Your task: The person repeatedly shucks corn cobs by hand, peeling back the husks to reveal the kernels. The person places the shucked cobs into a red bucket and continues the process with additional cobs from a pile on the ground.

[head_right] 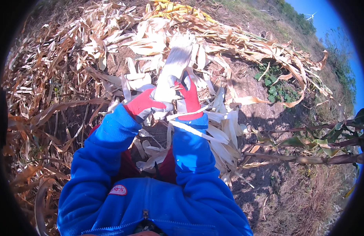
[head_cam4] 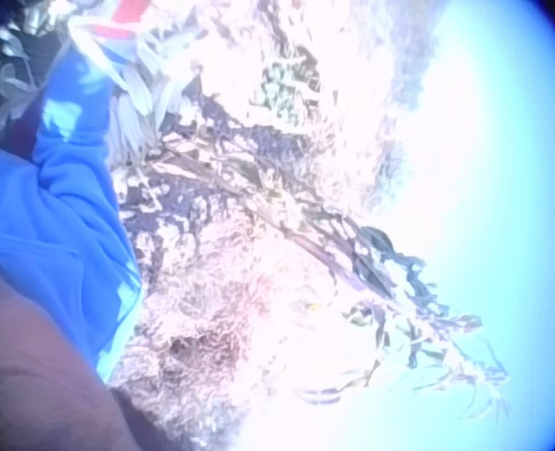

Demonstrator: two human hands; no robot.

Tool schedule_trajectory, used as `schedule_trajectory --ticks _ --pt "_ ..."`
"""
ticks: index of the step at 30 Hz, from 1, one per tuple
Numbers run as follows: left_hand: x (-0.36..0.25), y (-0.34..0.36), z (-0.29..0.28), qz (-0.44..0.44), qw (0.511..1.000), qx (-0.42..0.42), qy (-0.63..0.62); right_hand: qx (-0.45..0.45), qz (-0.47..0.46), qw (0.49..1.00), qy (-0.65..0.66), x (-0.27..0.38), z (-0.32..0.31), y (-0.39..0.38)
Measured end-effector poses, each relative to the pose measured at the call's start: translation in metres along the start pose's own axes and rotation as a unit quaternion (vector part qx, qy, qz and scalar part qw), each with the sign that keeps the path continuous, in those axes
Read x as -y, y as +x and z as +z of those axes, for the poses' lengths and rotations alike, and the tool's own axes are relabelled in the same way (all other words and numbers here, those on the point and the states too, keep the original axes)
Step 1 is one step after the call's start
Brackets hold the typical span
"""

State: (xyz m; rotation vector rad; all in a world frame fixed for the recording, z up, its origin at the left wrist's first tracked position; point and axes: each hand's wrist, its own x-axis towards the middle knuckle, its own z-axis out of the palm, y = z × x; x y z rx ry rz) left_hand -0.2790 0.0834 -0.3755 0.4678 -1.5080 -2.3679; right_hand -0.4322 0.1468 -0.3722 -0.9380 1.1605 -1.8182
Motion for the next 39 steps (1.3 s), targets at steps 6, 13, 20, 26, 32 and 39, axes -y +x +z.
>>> schedule_trajectory --ticks 6,13,20,26,32,39 --pt "0.006 0.005 -0.004 0.122 0.9 -0.17 0.383 -0.123 -0.036 0.987 -0.1 -0.009 -0.042 0.01" --pt "0.003 0.001 0.004 0.162 0.846 -0.229 0.454 -0.131 -0.05 0.99 -0.007 0.006 -0.038 0.004" --pt "0.008 0.003 0.008 0.137 0.857 -0.241 0.435 -0.11 -0.08 0.99 -0.024 0.016 -0.032 0.003" --pt "0.036 0.022 -0.002 0.022 0.955 -0.151 0.256 -0.141 -0.07 0.987 0.027 0.011 -0.01 -0.005" --pt "0.009 -0.005 0.029 0.068 0.975 -0.006 -0.211 -0.052 -0.02 0.974 0.22 0.006 -0.008 -0.009" --pt "0.018 0.01 0.018 -0.033 0.946 -0.039 -0.32 0.086 -0.029 0.932 0.351 0.021 -0.007 -0.004"
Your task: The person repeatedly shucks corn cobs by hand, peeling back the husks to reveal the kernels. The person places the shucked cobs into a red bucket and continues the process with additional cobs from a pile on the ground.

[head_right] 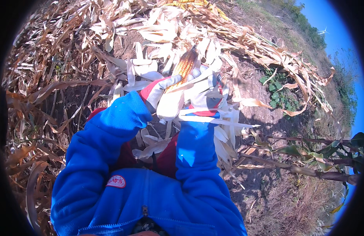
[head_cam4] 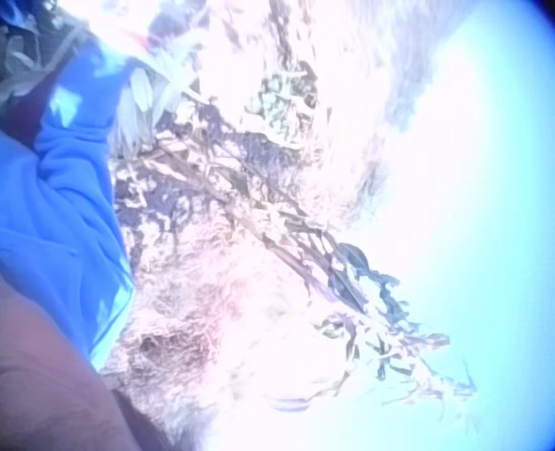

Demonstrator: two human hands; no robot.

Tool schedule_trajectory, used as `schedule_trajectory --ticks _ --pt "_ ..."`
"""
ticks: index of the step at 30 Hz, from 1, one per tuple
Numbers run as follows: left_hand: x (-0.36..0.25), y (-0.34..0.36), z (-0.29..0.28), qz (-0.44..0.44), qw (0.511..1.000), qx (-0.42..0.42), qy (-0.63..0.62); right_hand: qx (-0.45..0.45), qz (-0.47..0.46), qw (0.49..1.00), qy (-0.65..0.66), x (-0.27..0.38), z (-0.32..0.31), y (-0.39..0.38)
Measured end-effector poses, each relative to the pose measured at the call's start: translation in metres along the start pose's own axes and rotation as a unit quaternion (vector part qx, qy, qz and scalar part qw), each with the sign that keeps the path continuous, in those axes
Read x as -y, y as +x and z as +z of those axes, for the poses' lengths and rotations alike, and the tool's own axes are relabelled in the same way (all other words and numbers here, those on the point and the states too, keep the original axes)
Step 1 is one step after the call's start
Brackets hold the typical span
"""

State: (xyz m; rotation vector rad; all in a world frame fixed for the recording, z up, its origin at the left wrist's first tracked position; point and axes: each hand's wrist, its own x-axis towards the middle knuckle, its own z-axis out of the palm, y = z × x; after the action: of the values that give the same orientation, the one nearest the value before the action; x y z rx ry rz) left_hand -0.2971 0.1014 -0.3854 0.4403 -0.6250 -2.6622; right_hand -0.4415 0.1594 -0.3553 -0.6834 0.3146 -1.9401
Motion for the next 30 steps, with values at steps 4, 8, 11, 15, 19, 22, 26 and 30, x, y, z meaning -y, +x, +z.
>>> schedule_trajectory --ticks 4,8,11,15,19,22,26,30 --pt "-0.021 -0.009 -0.01 0.131 0.975 -0.105 0.148 0.056 0.006 0.993 0.103 0.011 -0.002 0.001" --pt "-0.045 0.024 -0.053 0.234 0.954 -0.147 -0.117 0.092 -0.021 0.99 0.102 0.03 -0.011 -0.004" --pt "-0.056 0.014 -0.04 0.308 0.931 -0.15 -0.125 0.157 -0.034 0.982 0.096 0.017 -0.038 0.004" --pt "-0.066 0.012 -0.055 0.382 0.908 -0.166 -0.051 0.119 -0.042 0.989 -0.081 -0.007 0.0 0.009" --pt "-0.061 -0.007 -0.03 0.319 0.926 -0.15 -0.135 0.164 0.029 0.945 -0.281 -0.031 -0.004 0.016" --pt "-0.051 -0.002 -0.024 0.291 0.939 -0.103 -0.153 0.084 0.04 0.897 -0.431 -0.05 0.011 0.001" --pt "-0.044 0.001 -0.035 0.257 0.948 -0.035 -0.186 -0.035 0.041 0.927 -0.372 -0.067 0.033 -0.01" --pt "-0.035 0.003 -0.042 0.316 0.943 -0.095 -0.033 -0.102 0.02 0.986 -0.133 -0.071 0.034 -0.011"
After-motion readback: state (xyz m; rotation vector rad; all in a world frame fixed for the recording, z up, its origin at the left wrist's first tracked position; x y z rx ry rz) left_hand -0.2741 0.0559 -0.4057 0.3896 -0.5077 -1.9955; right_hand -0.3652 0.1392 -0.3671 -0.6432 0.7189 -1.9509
